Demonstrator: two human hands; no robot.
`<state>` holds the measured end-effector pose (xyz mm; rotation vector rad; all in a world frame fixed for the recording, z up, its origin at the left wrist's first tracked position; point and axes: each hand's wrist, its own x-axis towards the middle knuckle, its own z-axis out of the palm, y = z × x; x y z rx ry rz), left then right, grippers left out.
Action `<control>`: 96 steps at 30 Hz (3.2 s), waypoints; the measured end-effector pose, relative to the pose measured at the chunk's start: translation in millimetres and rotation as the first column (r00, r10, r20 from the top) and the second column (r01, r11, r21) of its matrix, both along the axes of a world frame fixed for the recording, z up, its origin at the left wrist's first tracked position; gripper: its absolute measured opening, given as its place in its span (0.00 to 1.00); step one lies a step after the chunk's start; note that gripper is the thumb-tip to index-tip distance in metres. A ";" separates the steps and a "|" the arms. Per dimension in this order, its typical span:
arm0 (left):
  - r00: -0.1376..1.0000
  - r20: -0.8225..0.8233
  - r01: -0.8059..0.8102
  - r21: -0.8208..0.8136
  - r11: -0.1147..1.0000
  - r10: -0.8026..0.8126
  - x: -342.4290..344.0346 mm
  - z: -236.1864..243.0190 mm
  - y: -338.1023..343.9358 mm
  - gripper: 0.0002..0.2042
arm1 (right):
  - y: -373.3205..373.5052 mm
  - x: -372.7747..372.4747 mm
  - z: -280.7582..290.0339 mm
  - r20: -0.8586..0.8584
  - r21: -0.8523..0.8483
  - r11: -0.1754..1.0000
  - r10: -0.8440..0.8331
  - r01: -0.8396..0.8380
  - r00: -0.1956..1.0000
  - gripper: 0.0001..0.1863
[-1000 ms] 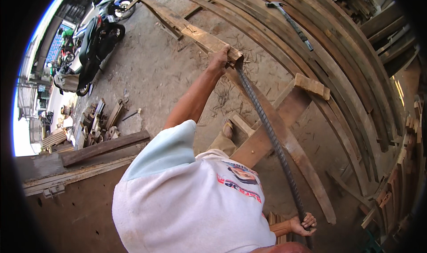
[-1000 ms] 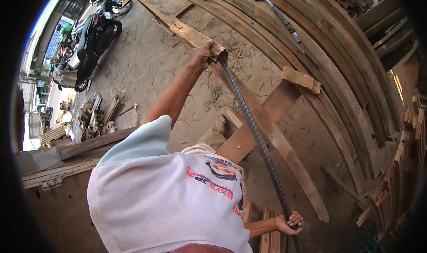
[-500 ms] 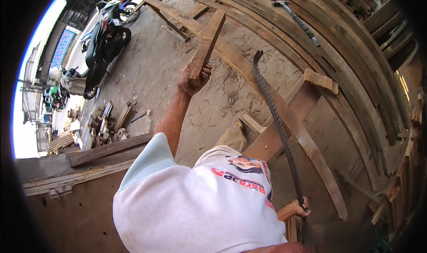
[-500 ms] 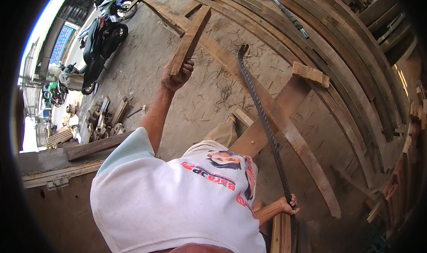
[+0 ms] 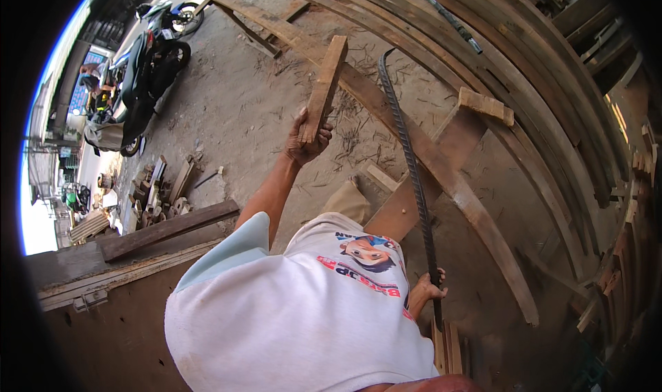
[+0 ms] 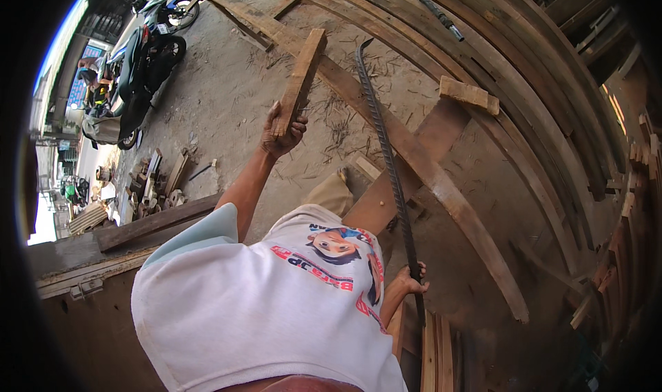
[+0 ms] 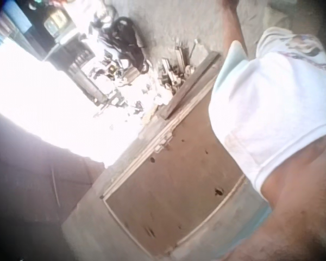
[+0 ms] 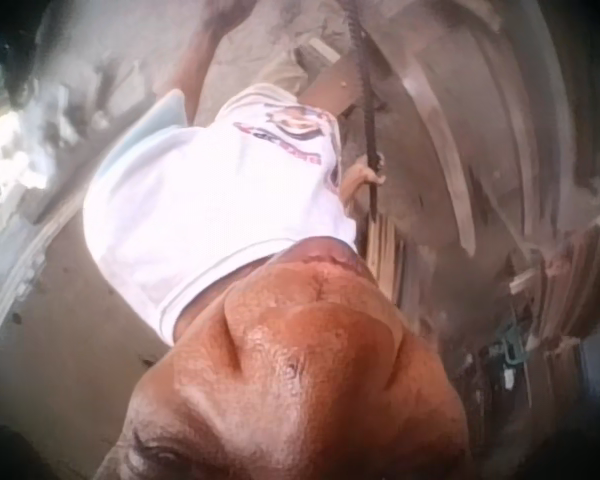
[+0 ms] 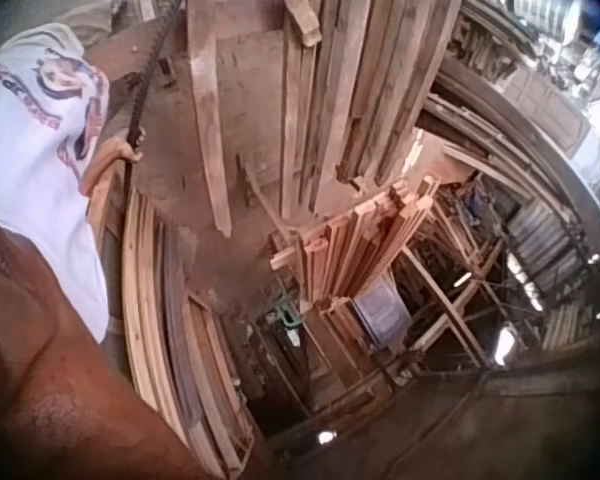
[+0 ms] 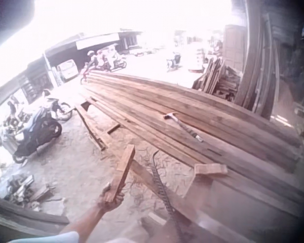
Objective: The person uses a hammer and a metal pipe to repeatedly strike and shape a small piece of wood held against a wooden workbench. The person adjusts the wood's position and orientation between strikes, occasionally using a rebar rod to assist in the process.
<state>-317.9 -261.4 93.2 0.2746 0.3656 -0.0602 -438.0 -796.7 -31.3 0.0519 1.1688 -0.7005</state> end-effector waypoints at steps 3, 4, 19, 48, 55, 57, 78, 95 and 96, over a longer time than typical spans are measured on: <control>0.999 0.027 0.025 0.003 1.000 -0.025 -8.3 -6.4 1.4 0.33 | 18.3 4.0 -10.6 0.010 -0.030 1.000 -0.005 0.005 1.000 0.21; 0.996 0.044 0.074 0.069 0.995 -0.077 -4.9 -14.7 8.0 0.32 | 33.1 11.2 -7.9 0.023 -0.030 0.999 -0.018 0.019 1.000 0.22; 0.929 0.008 0.360 0.227 0.905 -0.371 42.1 -4.4 -38.1 0.42 | 79.9 -2.1 6.0 -0.013 -0.010 0.899 0.437 -0.437 0.899 0.21; 0.962 -0.005 0.267 0.204 0.942 -0.272 70.8 30.0 -63.3 0.38 | 132.8 36.9 106.2 -0.999 0.047 -0.805 -0.046 -0.591 -0.016 0.23; 0.970 0.091 0.215 0.117 0.969 -0.226 130.4 67.2 1.0 0.39 | 206.0 108.7 147.8 -0.963 0.013 -0.739 -0.190 -0.674 0.190 0.20; 0.959 0.116 0.226 0.240 0.944 -0.259 138.3 70.1 38.3 0.39 | 234.1 144.7 153.1 -0.945 0.077 -0.703 -0.278 -0.707 0.173 0.21; 0.943 0.045 0.328 0.029 0.944 -0.329 63.2 1.7 177.9 0.36 | 263.0 205.7 115.5 -0.886 -0.022 -0.813 -0.254 -0.582 0.388 0.18; 0.944 -0.239 0.292 0.288 0.912 -0.226 29.9 -40.7 222.9 0.32 | 262.1 227.8 141.6 -0.916 0.066 -0.826 -0.272 -0.559 0.294 0.22; 0.946 -0.237 0.272 0.220 0.937 -0.219 27.9 -35.9 224.7 0.33 | 264.7 234.3 146.6 -0.915 0.080 -0.835 -0.279 -0.545 0.292 0.23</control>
